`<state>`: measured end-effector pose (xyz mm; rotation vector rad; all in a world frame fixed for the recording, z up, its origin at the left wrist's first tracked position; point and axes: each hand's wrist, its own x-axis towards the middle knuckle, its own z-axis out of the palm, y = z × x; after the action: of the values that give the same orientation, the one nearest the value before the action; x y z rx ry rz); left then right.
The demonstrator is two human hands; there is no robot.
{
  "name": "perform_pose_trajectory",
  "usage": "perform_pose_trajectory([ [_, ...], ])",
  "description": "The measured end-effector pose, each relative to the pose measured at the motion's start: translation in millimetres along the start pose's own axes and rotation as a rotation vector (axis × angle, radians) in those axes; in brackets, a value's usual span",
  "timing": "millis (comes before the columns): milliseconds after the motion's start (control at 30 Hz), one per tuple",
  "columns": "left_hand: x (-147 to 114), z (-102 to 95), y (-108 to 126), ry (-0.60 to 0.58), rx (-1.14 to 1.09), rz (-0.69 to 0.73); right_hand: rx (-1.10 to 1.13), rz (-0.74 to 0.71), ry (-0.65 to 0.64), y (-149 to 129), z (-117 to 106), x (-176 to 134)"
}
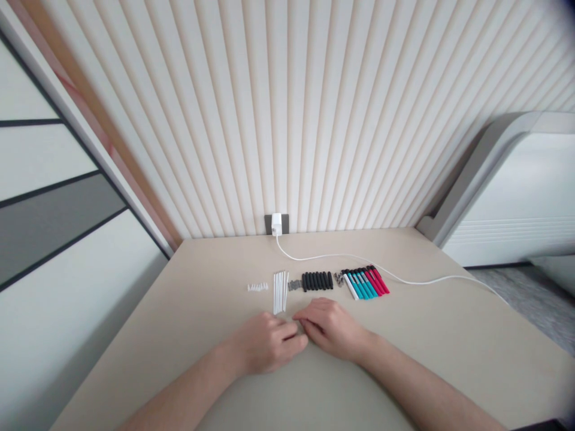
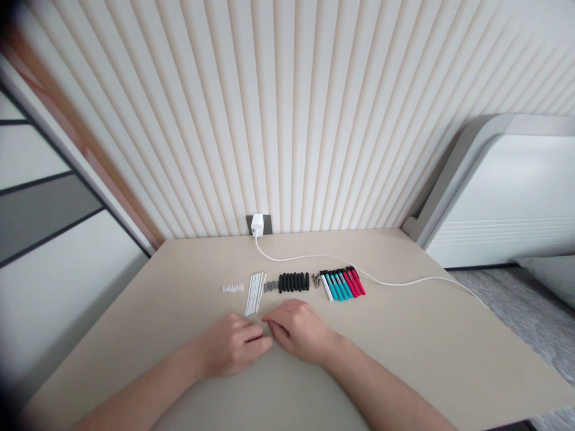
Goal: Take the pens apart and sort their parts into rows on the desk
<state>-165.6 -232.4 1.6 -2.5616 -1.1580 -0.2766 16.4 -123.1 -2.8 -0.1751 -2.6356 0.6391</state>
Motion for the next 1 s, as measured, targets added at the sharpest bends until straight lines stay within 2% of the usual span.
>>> perform_pose_trajectory([
  [200, -2, 0.1, 0, -0.018, -0.03, -0.016, -0.038, 0.114, 0.139, 6, -1, 0],
  [400, -3, 1.0, 0, -0.064, -0.03, -0.021, -0.186, 0.177, 0.138, 14, 0, -1],
  [567, -4, 0.9, 1, -0.077, -0.039, -0.031, -0.343, 0.236, 0.185, 17, 5, 0],
  [833, -4, 0.3, 0, -0.091, -0.036, -0.017, -0.329, 0.211, 0.197, 14, 0, 1],
  [1000, -4, 0.8, 1, -0.091, -0.051, -0.029, -0.396, 0.208, 0.204, 19, 4, 5],
])
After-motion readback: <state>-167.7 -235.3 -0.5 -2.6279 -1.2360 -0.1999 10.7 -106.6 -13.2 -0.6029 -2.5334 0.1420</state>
